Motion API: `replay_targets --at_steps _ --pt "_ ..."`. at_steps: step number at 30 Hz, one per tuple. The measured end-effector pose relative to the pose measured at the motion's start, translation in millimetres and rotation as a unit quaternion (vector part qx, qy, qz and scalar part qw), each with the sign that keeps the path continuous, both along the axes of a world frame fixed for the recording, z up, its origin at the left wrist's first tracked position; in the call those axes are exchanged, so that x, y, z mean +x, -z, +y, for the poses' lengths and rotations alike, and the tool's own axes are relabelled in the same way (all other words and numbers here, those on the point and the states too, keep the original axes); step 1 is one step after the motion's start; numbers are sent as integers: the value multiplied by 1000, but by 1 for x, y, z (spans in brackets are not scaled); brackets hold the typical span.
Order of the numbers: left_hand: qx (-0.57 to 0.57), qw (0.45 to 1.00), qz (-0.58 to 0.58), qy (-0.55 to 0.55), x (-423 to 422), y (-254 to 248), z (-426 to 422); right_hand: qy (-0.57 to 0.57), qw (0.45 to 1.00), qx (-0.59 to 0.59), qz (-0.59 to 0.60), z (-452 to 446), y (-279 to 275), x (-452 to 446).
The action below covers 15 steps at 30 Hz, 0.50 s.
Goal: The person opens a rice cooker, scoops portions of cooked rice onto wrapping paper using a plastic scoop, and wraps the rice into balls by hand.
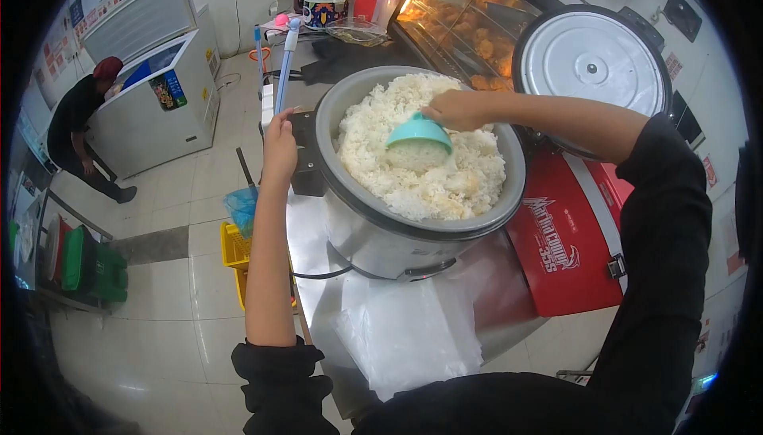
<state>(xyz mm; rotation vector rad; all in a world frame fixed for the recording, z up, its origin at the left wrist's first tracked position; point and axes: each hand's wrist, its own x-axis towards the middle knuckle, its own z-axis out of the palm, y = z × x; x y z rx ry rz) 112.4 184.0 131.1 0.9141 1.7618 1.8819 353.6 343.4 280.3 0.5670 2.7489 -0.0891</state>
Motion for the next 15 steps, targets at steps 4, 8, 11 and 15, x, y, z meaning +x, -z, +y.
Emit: replay_targets --at_steps 4,8,11,15 --pt "-7 1000 2 -12 4 -8 0 155 972 -164 -61 -15 1 21" --pt "-11 1000 -5 -15 9 -12 -3 205 947 -230 -86 -25 3 22" --pt "5 1000 7 -12 5 -5 0 195 915 -327 -132 -8 -1 21" --pt "0 1000 23 -9 -2 0 3 192 868 -420 -181 27 7 30"
